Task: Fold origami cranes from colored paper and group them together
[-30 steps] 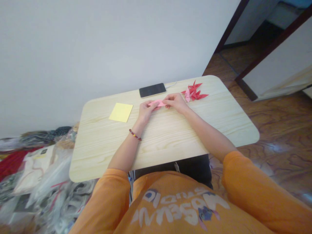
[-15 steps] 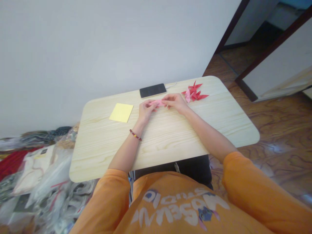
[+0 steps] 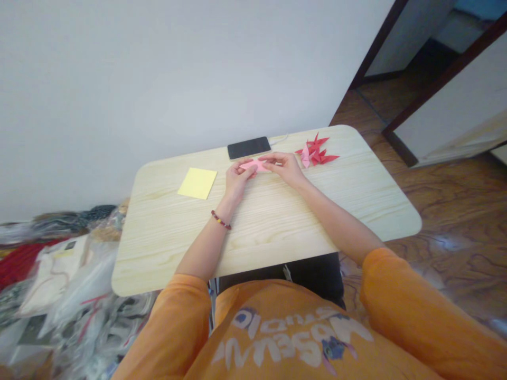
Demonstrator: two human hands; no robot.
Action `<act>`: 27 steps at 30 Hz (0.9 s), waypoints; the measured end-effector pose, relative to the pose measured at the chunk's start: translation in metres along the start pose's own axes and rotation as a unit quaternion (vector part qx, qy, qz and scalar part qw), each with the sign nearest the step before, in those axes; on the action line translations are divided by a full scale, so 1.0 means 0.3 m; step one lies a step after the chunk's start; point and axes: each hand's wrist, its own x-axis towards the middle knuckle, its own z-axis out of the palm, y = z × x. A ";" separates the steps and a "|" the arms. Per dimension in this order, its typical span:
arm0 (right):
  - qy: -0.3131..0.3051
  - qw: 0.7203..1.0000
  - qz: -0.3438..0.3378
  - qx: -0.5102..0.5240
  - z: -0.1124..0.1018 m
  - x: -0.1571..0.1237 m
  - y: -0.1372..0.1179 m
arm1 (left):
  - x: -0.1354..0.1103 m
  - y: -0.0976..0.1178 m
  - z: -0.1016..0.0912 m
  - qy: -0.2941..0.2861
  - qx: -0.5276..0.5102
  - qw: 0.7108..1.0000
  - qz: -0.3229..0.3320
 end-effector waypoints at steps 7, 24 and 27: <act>0.009 1.000 0.016 -0.025 0.010 -0.002 0.021 | -0.006 0.004 0.004 0.010 0.021 0.999 0.038; -0.009 0.904 -0.032 -0.425 0.026 0.043 0.046 | 0.025 -0.015 -0.032 0.151 0.062 0.982 0.092; -0.033 0.882 -0.001 -0.470 0.049 0.064 0.033 | 0.026 -0.012 -0.034 0.158 0.050 0.982 0.095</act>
